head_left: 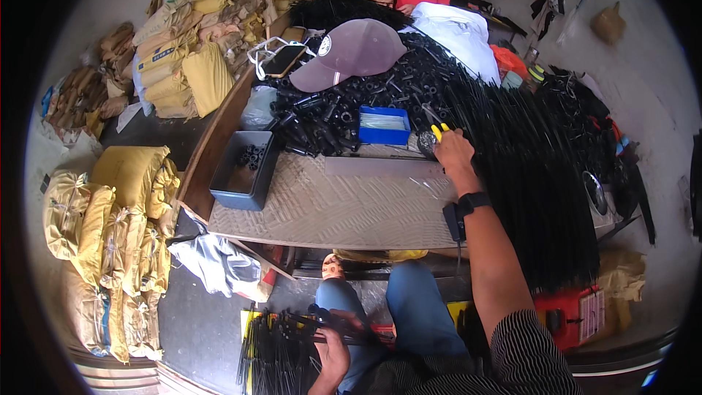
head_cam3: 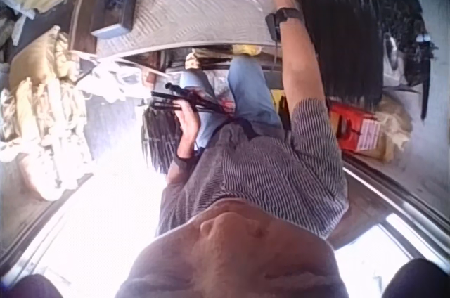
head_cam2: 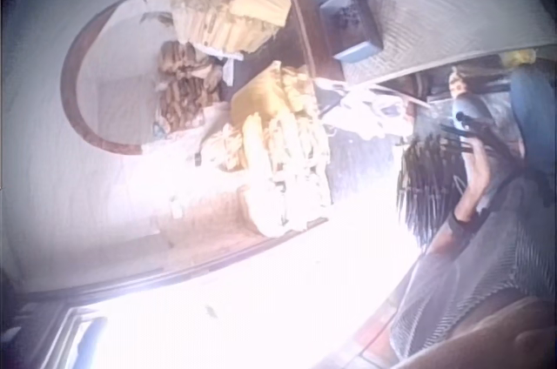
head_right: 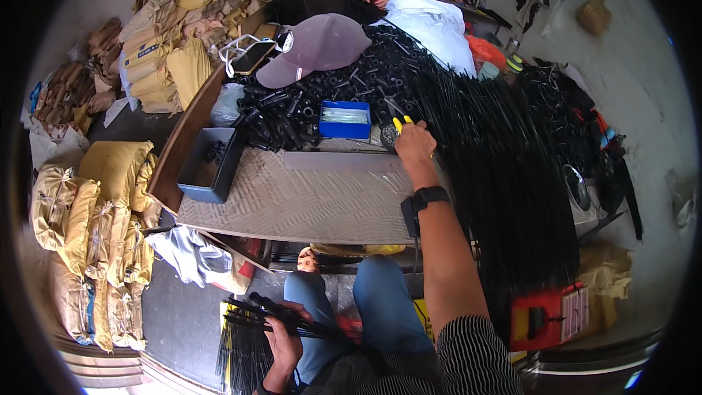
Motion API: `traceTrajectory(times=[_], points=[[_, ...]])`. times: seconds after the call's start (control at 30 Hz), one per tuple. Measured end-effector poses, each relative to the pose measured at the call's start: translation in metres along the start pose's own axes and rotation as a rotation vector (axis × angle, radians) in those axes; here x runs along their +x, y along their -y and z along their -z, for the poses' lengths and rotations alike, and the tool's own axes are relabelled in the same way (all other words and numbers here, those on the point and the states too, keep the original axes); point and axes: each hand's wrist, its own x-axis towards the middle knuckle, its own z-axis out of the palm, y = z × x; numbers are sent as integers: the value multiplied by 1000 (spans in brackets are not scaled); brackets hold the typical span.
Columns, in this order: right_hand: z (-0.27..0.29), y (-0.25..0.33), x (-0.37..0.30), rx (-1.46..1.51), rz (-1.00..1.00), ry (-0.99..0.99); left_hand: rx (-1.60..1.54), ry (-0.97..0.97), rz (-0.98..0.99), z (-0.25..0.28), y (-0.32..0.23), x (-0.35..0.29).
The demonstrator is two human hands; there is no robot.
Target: Manually assemble and organize umbrella frame ribs and small components at a factory workbench.
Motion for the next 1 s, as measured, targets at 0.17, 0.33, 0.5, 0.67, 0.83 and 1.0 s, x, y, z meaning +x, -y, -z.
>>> traceTrajectory(times=[0.17,0.33,0.5,0.67,0.83,1.0], points=[[2,1,-1,-15,19,32,12,-24,-9,-4,-2,2],[7,0,-3,45,30,-7,33,-29,-10,-5,-4,3],[2,1,-1,16,27,54,53,-22,-35,-6,-4,3],[6,0,-4,38,15,-8,85,-19,-117,-6,-7,1],[46,-9,-31,569,134,-112,-2,-14,-107,-13,-13,4],[116,33,-211,1759,307,539,-46,150,-48,-11,-49,13]])
